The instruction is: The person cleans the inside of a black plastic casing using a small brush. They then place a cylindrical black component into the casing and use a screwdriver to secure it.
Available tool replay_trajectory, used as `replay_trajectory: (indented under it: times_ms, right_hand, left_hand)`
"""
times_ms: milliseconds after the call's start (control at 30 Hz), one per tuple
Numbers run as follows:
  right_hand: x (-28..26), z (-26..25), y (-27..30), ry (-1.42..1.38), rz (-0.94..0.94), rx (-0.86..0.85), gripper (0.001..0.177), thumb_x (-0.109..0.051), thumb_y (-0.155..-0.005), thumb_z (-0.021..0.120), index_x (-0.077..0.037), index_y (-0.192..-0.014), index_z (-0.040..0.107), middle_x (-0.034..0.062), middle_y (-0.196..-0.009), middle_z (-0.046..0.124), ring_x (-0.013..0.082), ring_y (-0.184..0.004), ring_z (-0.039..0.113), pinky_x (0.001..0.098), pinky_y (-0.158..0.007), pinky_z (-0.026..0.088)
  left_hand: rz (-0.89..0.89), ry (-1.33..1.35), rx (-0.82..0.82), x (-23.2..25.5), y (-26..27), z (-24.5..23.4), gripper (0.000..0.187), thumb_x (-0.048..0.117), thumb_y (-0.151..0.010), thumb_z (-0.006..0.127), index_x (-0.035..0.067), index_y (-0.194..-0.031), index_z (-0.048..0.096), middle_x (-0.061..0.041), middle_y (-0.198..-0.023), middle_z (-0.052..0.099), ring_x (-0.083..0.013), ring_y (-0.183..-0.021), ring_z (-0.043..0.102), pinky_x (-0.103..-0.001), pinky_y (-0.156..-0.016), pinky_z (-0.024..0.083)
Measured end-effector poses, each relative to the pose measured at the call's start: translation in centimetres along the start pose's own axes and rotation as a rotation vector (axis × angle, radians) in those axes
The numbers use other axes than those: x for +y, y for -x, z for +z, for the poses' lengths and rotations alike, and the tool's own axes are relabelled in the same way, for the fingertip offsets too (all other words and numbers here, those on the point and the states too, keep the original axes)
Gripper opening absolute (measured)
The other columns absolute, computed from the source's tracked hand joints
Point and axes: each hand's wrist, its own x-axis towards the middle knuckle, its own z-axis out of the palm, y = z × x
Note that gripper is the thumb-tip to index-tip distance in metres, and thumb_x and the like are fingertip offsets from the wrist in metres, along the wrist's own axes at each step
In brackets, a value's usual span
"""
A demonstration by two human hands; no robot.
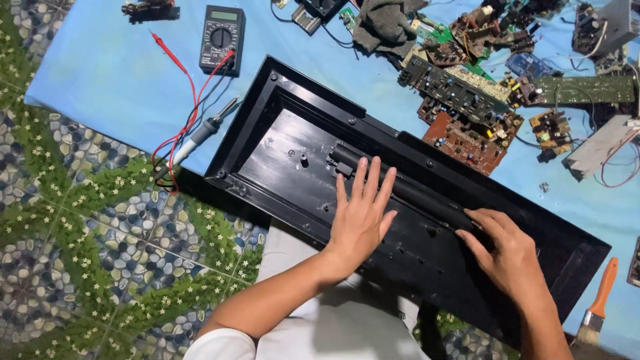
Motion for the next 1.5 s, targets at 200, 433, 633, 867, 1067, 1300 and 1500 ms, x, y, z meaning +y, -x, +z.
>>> replay_trajectory:
  times_ms: [200,433,633,867,1067,1300,1500]
  right_hand:
    - [0.0,0.3,0.7,-0.032,-0.03,0.076,0.042,-0.017,-0.09,0.077,-0.002,-0.128,0.068,0.0177,-0.124,0.068,0.0315,-0.114,0.069,0.043,-0.099,0.056]
    - [0.5,0.9,0.8,-0.136,0.116,0.231,0.033,-0.01,-0.085,0.083,-0.005,-0.117,0.076,0.0145,-0.111,0.076,0.0356,-0.109,0.072,0.0447,-0.092,0.059]
    - [0.7,1.3,1.8,-0.17,0.146,0.26,0.034,-0.008,-0.086,0.082,-0.003,-0.119,0.075,0.0165,-0.114,0.075,0.037,-0.111,0.072,0.0461,-0.097,0.057]
    - [1.1,1.1,1.9,-0.225,0.101,0.275,0.034,-0.007,-0.086,0.082,0.001,-0.118,0.073,0.0197,-0.113,0.074,0.0392,-0.11,0.071,0.0488,-0.095,0.058]
    - [1.7,1.9,2.2,-0.21,0.095,0.291,0.035,-0.007,-0.085,0.083,0.001,-0.118,0.073,0.0194,-0.114,0.074,0.0386,-0.109,0.072,0.0479,-0.094,0.058]
    - [2.0,2.3,2.6,-0.214,0.082,0.299,0.036,-0.007,-0.085,0.082,0.003,-0.119,0.072,0.0212,-0.116,0.073,0.0395,-0.11,0.071,0.0474,-0.096,0.058]
    - [2.1,2.5,2.2,-0.223,0.066,0.31,0.038,-0.005,-0.085,0.083,0.004,-0.12,0.072,0.0211,-0.117,0.072,0.039,-0.112,0.071,0.0467,-0.096,0.058]
  left_hand:
    - [-0.011,0.029,-0.021,0.1,0.2,-0.3,0.083,0.056,-0.096,0.062,0.023,-0.164,0.029,-0.011,-0.169,0.028,-0.0311,-0.157,0.022,-0.08,-0.113,0.024]
    - [0.079,0.212,-0.001,-0.5,-0.7,-0.1,0.077,0.042,-0.092,0.068,0.011,-0.157,0.042,-0.025,-0.16,0.039,-0.0409,-0.152,0.032,-0.083,-0.109,0.015]
    - [0.117,0.348,0.009,-0.6,-2.2,-0.4,0.06,0.031,-0.095,0.066,0.006,-0.148,0.052,-0.027,-0.148,0.049,-0.043,-0.147,0.037,-0.086,-0.107,0.007]
    - [0.197,0.304,-0.022,-1.3,-3.4,-0.3,0.062,0.001,-0.085,0.068,0.009,-0.145,0.055,-0.02,-0.134,0.057,-0.0368,-0.141,0.044,-0.083,-0.109,0.011]
    - [0.224,0.313,-0.066,-1.7,-3.9,-0.7,0.06,-0.004,-0.085,0.065,0.012,-0.143,0.058,-0.017,-0.134,0.059,-0.0334,-0.141,0.046,-0.082,-0.111,0.009]
    - [0.261,0.301,-0.111,-2.3,-4.5,-1.4,0.054,-0.002,-0.087,0.065,0.014,-0.138,0.061,-0.016,-0.133,0.061,-0.0304,-0.136,0.051,-0.077,-0.114,0.01]
    - [0.303,0.351,-0.178,-3.7,-5.1,-1.3,0.044,0.004,-0.092,0.066,0.015,-0.135,0.064,-0.016,-0.13,0.063,-0.0318,-0.132,0.055,-0.077,-0.112,0.016]
